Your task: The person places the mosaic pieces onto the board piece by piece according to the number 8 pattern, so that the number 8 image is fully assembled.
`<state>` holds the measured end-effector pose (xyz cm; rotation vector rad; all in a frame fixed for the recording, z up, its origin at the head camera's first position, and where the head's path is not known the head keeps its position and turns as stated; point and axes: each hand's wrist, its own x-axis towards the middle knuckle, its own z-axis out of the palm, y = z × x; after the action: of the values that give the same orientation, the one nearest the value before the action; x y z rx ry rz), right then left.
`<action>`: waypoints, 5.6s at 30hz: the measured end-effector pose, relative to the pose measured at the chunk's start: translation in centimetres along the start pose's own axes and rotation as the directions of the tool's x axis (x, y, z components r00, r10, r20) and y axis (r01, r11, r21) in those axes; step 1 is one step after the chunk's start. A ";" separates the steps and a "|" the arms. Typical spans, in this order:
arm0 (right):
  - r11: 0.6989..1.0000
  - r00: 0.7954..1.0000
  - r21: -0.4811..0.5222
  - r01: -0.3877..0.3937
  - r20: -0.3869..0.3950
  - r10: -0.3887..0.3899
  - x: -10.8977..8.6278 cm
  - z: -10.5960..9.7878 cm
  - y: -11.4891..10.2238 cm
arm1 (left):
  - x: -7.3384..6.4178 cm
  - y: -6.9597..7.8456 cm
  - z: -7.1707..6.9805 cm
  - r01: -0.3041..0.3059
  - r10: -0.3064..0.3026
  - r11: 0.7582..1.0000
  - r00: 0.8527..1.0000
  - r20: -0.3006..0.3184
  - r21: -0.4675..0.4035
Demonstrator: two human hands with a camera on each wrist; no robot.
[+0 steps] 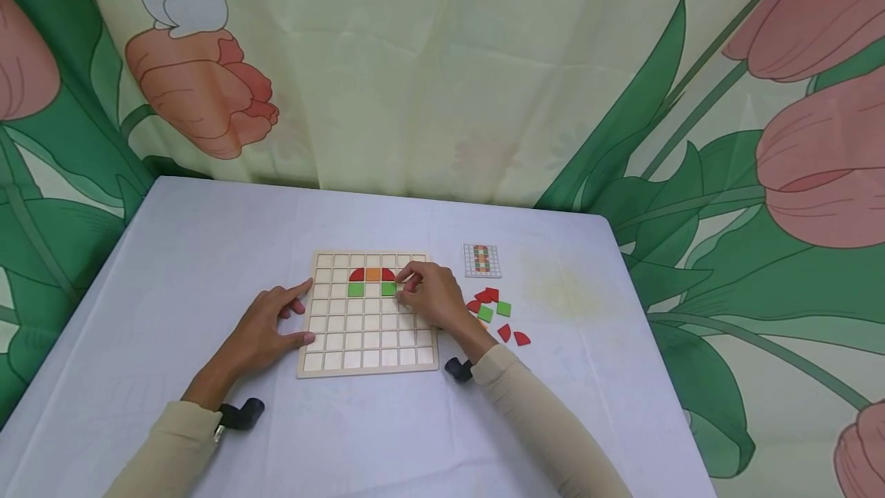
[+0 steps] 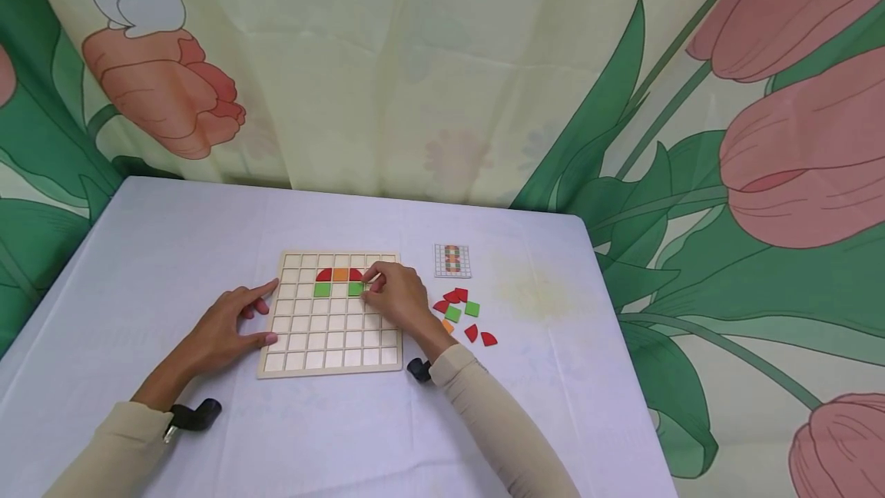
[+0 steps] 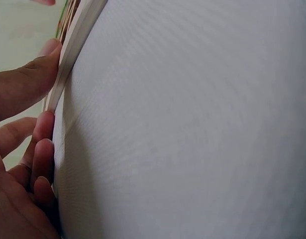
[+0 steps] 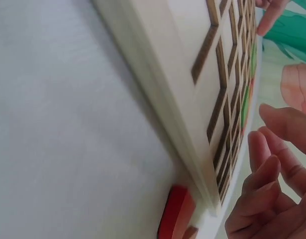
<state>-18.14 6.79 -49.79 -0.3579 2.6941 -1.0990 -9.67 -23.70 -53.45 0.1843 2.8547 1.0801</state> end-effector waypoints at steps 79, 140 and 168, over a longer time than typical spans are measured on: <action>0.924 0.934 -0.142 -0.354 -0.096 0.343 -4.2 -9.9 10.4 | 0.0 0.2 -0.2 0.001 -0.001 1.000 1.000 0.011 -0.011; 0.990 1.000 0.142 0.004 0.026 -0.008 -0.6 1.2 -1.2 | 0.1 0.3 -0.1 0.016 -0.016 1.000 1.000 0.019 -0.011; 0.997 0.998 -0.076 0.001 0.069 0.004 1.3 4.3 -4.0 | 0.2 0.4 -0.2 0.019 -0.019 1.000 1.000 0.023 -0.007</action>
<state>-17.59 0.79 -50.13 -0.3991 2.6802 -0.9672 -9.83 -23.52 -53.07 0.1678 2.8260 1.0771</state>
